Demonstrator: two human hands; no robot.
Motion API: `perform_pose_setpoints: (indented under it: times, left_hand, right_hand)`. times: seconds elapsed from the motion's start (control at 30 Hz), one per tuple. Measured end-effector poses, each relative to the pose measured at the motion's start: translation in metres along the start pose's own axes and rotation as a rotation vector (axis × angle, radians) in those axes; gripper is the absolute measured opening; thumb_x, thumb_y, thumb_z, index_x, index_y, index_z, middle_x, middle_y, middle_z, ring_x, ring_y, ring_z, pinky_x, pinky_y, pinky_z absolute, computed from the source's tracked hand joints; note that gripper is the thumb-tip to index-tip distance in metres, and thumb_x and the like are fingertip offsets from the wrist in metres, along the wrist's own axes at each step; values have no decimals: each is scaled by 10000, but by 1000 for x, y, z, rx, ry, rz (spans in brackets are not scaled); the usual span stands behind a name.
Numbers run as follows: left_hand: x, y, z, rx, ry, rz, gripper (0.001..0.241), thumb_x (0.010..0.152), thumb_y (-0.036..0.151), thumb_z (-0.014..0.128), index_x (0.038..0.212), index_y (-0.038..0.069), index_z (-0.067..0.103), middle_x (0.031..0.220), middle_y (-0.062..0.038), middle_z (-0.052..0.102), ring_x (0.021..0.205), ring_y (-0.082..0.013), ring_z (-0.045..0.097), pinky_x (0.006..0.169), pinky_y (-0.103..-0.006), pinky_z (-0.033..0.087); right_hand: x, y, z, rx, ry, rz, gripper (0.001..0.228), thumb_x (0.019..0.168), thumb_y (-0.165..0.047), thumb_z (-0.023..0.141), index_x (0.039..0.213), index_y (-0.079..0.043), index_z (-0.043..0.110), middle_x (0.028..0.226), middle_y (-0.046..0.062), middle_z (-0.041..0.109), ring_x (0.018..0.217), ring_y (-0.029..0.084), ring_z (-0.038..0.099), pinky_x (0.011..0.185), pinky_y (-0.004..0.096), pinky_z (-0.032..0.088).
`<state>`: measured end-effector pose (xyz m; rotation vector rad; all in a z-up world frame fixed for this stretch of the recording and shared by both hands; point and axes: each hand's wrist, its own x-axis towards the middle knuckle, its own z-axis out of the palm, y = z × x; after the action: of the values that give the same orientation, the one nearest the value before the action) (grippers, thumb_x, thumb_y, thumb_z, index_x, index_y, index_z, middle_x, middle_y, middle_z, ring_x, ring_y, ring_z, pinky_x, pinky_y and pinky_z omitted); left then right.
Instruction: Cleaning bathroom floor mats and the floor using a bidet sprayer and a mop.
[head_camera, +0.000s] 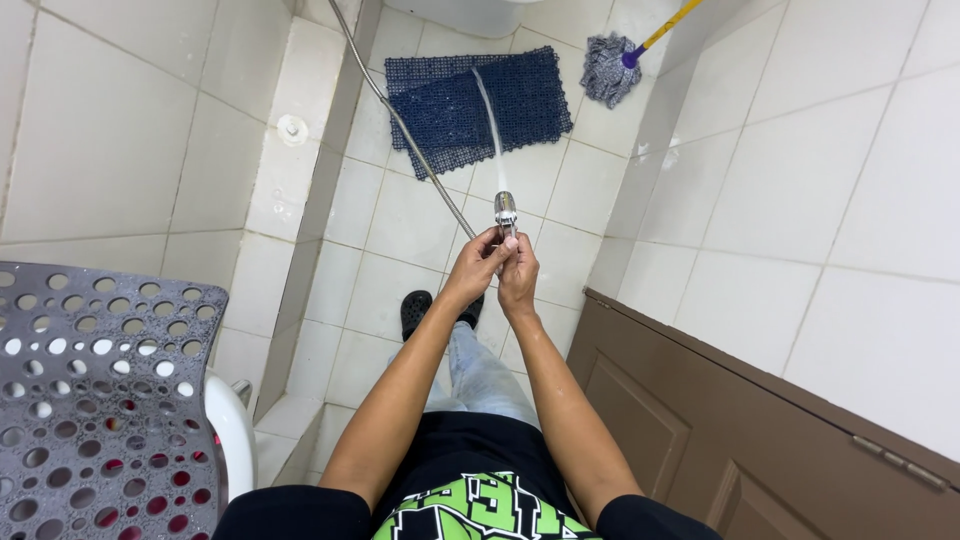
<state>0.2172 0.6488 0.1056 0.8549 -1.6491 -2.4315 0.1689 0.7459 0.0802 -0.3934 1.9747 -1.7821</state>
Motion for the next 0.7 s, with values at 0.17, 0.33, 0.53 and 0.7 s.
perform_pose_setpoints:
  times: [0.17,0.33,0.53,0.7]
  left_hand:
    - [2,2,16,7,-33,-22,396,984,427,668,1118,56,687,828,38,622,746,-67,540,675,-242,475]
    - [5,2,26,40,-61,-22,417,976,444,669,1131,58,686,829,39,625,741,-64,535,668,-244,471]
    - [12,-5,32,67,-73,-42,434,969,453,666,1152,60,687,881,15,667,811,-90,610,733,-263,526]
    - [16,-4,28,70,-50,-33,603,921,421,688,1406,84,567,1218,-78,705,1065,-177,672,883,-342,569]
  right_hand:
    - [-3,5,-14,36,41,-7,639,1035,-654,446,1111,-34,580,749,-44,476,645,40,419,529,233,354]
    - [-4,6,-23,37,80,-11,636,1032,-649,445,1106,-32,580,757,-44,489,644,40,429,522,234,363]
    - [-1,5,-31,-8,113,-23,643,1030,-656,421,1095,-40,591,709,-39,502,617,36,440,517,228,369]
    - [6,5,-41,13,157,6,536,1082,-569,461,980,-52,554,675,-28,454,613,47,411,518,239,342]
